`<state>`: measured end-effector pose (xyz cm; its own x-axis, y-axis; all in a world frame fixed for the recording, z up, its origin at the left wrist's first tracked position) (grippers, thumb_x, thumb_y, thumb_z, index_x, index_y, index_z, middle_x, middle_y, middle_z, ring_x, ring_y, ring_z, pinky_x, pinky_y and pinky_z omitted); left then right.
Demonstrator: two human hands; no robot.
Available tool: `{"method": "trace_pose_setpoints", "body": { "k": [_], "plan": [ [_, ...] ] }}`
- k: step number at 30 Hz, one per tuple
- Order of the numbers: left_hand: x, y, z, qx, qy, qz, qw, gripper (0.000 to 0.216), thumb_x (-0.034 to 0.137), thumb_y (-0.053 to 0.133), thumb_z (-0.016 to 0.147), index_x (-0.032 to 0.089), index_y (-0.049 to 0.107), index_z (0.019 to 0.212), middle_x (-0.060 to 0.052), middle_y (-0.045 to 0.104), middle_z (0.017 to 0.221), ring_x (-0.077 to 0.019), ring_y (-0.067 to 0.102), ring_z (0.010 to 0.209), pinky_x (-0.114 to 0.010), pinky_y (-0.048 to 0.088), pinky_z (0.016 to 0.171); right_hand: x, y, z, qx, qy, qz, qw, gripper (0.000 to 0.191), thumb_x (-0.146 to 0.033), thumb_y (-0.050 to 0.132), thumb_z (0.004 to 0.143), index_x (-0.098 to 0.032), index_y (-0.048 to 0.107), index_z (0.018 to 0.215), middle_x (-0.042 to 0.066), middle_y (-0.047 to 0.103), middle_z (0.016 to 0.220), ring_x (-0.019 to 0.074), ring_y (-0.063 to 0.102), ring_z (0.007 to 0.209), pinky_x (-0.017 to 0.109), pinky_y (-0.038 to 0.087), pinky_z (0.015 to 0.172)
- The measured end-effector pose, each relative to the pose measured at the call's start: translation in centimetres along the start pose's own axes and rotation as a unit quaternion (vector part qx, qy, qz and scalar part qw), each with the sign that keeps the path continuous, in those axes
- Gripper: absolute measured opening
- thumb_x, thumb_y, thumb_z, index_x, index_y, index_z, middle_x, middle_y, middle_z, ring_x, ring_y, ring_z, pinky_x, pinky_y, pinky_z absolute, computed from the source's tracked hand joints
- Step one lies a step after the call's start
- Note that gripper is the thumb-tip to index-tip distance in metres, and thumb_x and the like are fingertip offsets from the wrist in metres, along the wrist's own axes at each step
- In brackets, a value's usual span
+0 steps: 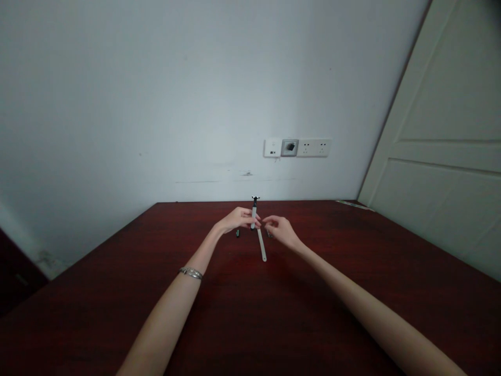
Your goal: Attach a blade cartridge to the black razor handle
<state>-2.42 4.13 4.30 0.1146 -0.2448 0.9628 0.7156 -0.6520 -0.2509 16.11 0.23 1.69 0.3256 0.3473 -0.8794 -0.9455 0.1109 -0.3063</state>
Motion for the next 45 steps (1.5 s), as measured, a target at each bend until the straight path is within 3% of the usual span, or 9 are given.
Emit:
{"method": "trace_pose_setpoints", "body": {
  "k": [2, 5, 8, 11, 17, 22, 32, 37, 45],
  "plan": [
    [0.1, -0.3, -0.1, 0.008, -0.008, -0.006, 1.0, 0.034, 0.035, 0.067, 0.073, 0.009, 0.063, 0.095, -0.016, 0.068, 0.093, -0.0194, 0.065, 0.084, -0.028, 0.048, 0.072, 0.2, 0.7, -0.7, -0.051, -0.034, -0.154, 0.986, 0.018, -0.02, 0.053, 0.073, -0.015, 0.065, 0.085, 0.004, 0.064, 0.07, 0.0153, 0.057, 0.065, 0.027, 0.043, 0.064],
    [0.2, -0.4, 0.0, 0.01, -0.013, -0.013, 1.0, 0.033, 0.036, 0.068, 0.072, 0.009, 0.062, 0.091, -0.016, 0.068, 0.092, -0.0192, 0.065, 0.084, -0.028, 0.049, 0.072, 0.4, 2.3, -2.1, -0.111, -0.049, -0.32, 0.94, 0.025, -0.026, 0.051, 0.079, -0.013, 0.06, 0.099, 0.011, 0.065, 0.088, 0.0209, 0.061, 0.081, 0.03, 0.042, 0.072],
    [0.2, -0.3, 0.0, 0.008, -0.013, -0.019, 1.0, 0.033, 0.036, 0.069, 0.071, 0.01, 0.062, 0.09, -0.015, 0.069, 0.091, -0.0191, 0.065, 0.085, -0.029, 0.049, 0.074, 0.5, 3.6, -3.1, -0.132, -0.022, -0.415, 0.9, 0.042, -0.037, 0.049, 0.083, -0.01, 0.049, 0.115, 0.019, 0.059, 0.106, 0.027, 0.06, 0.094, 0.034, 0.043, 0.077],
    [0.2, -0.2, 0.1, 0.007, -0.016, -0.022, 1.0, 0.033, 0.036, 0.07, 0.071, 0.01, 0.062, 0.09, -0.015, 0.069, 0.091, -0.0188, 0.066, 0.084, -0.03, 0.049, 0.075, 0.4, 4.3, -3.6, -0.141, -0.005, -0.461, 0.876, 0.044, -0.036, 0.044, 0.085, -0.011, 0.044, 0.122, 0.019, 0.057, 0.11, 0.0292, 0.06, 0.095, 0.036, 0.044, 0.075],
    [0.0, -0.1, 0.1, -0.002, -0.016, -0.024, 1.0, 0.033, 0.034, 0.071, 0.07, 0.01, 0.062, 0.089, -0.014, 0.069, 0.089, -0.0176, 0.066, 0.08, -0.031, 0.049, 0.075, 0.4, 4.2, -3.6, -0.147, 0.003, -0.466, 0.872, 0.038, -0.021, 0.041, 0.082, -0.012, 0.046, 0.119, 0.017, 0.062, 0.103, 0.0293, 0.062, 0.091, 0.036, 0.044, 0.072],
    [0.0, -0.1, 0.1, -0.001, -0.016, -0.006, 1.0, 0.032, 0.034, 0.071, 0.069, 0.01, 0.063, 0.088, -0.014, 0.069, 0.089, -0.0176, 0.065, 0.082, -0.029, 0.048, 0.073, 0.2, 3.3, -2.4, -0.147, -0.02, -0.402, 0.903, 0.039, -0.016, 0.048, 0.077, -0.01, 0.05, 0.116, 0.017, 0.064, 0.099, 0.0257, 0.062, 0.09, 0.03, 0.041, 0.072],
    [-0.8, -0.9, 0.6, 0.046, 0.016, 0.016, 0.999, 0.027, 0.029, 0.07, 0.067, 0.01, 0.064, 0.085, -0.013, 0.069, 0.088, -0.0169, 0.064, 0.079, -0.028, 0.046, 0.072, 0.2, -2.5, 1.7, 0.005, -0.083, -0.157, 0.984, 0.041, -0.018, 0.047, 0.079, -0.018, 0.056, 0.119, 0.003, 0.064, 0.076, 0.0136, 0.057, 0.057, 0.026, 0.044, 0.061],
    [-1.2, -1.2, 1.1, 0.064, 0.04, 0.046, 0.996, 0.024, 0.027, 0.069, 0.067, 0.01, 0.064, 0.083, -0.012, 0.069, 0.084, -0.0172, 0.064, 0.077, -0.028, 0.046, 0.07, -0.8, -5.3, 2.6, 0.039, -0.206, -0.209, 0.955, 0.043, -0.016, 0.038, 0.084, -0.019, 0.055, 0.124, 0.006, 0.062, 0.089, 0.0167, 0.058, 0.076, 0.029, 0.043, 0.076],
    [-0.8, -0.9, 1.3, 0.123, 0.061, 0.071, 0.988, 0.027, 0.02, 0.066, 0.066, 0.009, 0.065, 0.091, -0.008, 0.069, 0.08, -0.017, 0.064, 0.076, -0.03, 0.046, 0.074, -3.1, -8.0, 2.3, 0.037, -0.249, -0.437, 0.864, 0.058, -0.001, 0.032, 0.083, -0.029, 0.046, 0.132, 0.007, 0.059, 0.097, 0.0168, 0.052, 0.085, 0.031, 0.03, 0.079]
  ]
}}
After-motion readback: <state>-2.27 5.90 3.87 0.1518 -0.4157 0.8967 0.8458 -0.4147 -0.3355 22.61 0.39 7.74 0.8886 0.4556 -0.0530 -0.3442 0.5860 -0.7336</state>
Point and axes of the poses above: each hand's wrist, its own z-axis towards the middle knuckle, its own y-axis out of the palm, x = y × z, the point moved 1 cm from there along z, towards the middle knuckle
